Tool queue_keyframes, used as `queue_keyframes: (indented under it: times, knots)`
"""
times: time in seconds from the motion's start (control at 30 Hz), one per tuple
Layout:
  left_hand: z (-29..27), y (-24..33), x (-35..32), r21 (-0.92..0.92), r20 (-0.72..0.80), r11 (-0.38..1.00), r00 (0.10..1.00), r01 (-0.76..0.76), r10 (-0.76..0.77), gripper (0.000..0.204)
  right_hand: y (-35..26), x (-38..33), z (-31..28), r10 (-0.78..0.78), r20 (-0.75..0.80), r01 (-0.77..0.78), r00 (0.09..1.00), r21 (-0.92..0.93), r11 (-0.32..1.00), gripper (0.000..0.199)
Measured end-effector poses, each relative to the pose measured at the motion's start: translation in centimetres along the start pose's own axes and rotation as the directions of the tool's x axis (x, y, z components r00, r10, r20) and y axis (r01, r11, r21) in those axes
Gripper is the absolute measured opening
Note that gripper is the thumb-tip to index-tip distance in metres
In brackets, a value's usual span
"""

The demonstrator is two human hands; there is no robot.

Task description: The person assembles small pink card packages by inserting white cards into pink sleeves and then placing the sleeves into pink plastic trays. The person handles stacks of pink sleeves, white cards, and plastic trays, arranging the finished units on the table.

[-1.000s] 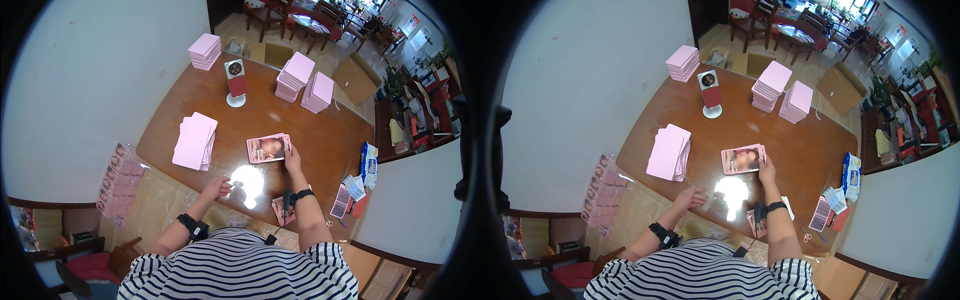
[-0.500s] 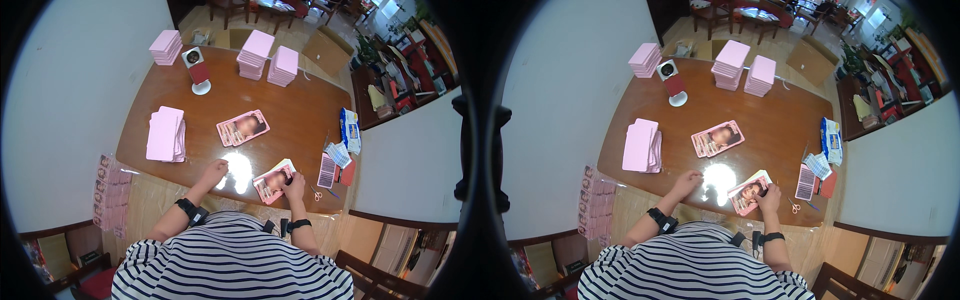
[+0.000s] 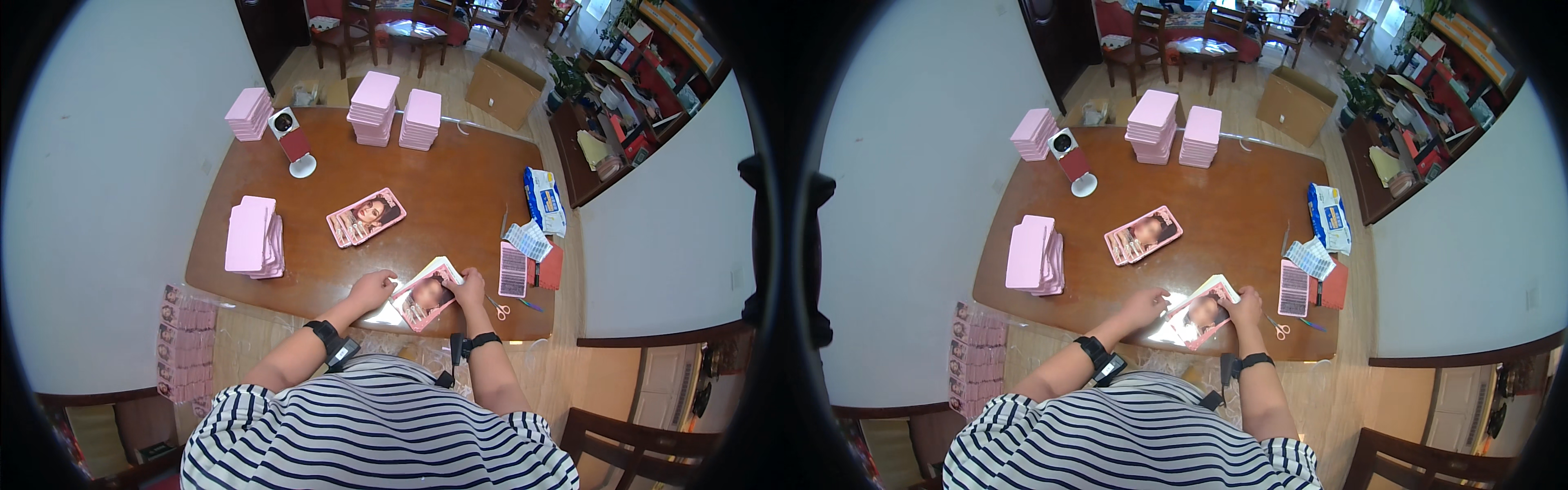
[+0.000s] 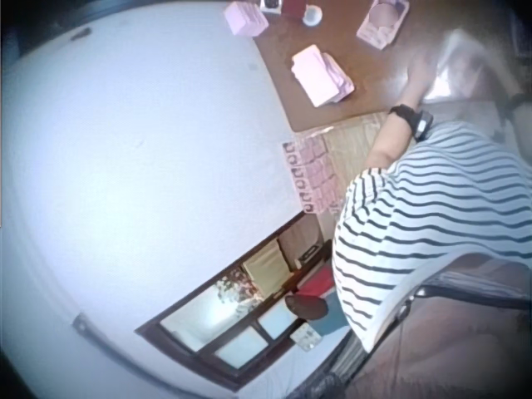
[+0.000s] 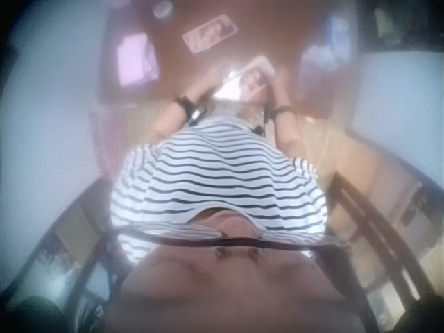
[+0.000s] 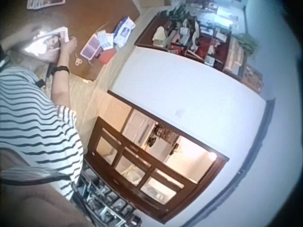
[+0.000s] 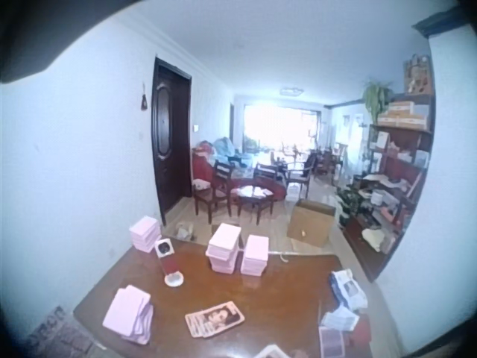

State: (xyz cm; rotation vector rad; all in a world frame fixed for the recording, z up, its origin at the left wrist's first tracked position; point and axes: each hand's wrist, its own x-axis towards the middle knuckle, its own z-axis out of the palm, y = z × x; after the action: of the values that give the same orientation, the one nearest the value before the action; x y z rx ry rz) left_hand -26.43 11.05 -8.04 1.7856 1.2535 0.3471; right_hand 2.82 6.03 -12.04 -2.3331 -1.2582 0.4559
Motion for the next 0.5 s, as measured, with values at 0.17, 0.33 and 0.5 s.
queue_keyframes:
  times: [0.17,0.33,0.5]
  knots:
    - [-0.7,-1.1,-2.2,-0.004,-0.018,0.999,0.999,0.050,-0.050,0.032,2.4,3.1,1.1,0.114,0.230,-0.134,0.966,0.070,0.989,0.036]
    - [-2.3,-2.1,-3.8,0.019,-0.090,0.994,0.991,0.104,-0.102,0.033,5.1,5.1,1.4,-0.007,0.181,-0.029,0.983,0.193,0.981,0.027]
    - [-5.1,1.2,-4.7,0.203,-0.209,0.977,0.972,-0.063,0.106,0.032,1.8,4.0,-2.7,-0.082,0.092,0.062,0.992,0.207,0.976,0.016]
